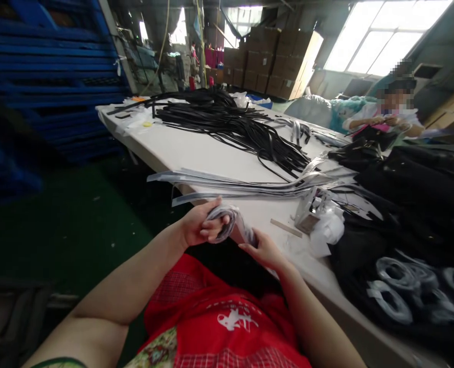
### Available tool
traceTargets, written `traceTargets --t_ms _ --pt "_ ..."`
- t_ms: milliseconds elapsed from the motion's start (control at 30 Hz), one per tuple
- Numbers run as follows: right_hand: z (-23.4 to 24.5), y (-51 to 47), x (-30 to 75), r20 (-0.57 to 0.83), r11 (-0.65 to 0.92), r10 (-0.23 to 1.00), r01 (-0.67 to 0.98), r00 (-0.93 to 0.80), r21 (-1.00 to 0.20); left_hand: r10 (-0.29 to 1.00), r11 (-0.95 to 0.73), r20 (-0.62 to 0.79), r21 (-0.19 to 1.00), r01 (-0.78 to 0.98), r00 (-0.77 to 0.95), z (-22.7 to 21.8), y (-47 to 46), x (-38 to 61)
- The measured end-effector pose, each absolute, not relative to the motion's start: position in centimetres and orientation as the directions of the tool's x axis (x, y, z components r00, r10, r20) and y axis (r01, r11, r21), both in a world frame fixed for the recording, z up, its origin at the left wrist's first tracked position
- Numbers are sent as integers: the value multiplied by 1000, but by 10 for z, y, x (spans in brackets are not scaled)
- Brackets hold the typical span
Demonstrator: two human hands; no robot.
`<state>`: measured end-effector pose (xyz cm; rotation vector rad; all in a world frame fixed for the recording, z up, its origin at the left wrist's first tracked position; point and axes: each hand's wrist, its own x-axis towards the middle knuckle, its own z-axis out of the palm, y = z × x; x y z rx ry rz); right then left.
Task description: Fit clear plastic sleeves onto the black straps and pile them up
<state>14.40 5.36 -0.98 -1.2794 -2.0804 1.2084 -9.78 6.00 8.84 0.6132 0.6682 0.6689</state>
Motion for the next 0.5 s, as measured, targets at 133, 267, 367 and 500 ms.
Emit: traceTargets --t_ms 133,267,367,500 --pt "-21 32 114 -212 -109 750 199 -626 -974 958 243 -136 851 -466 252 93 73 -86" --pt "4 15 99 -118 -276 567 -54 -815 -960 967 -255 244 944 212 77 59 71 -61" --pt "25 27 118 -138 -291 605 -57 -784 -955 936 -337 236 817 468 262 37 61 -53" --pt "29 52 155 -258 -74 681 286 -686 -955 893 -329 -52 602 727 447 34 52 -57"
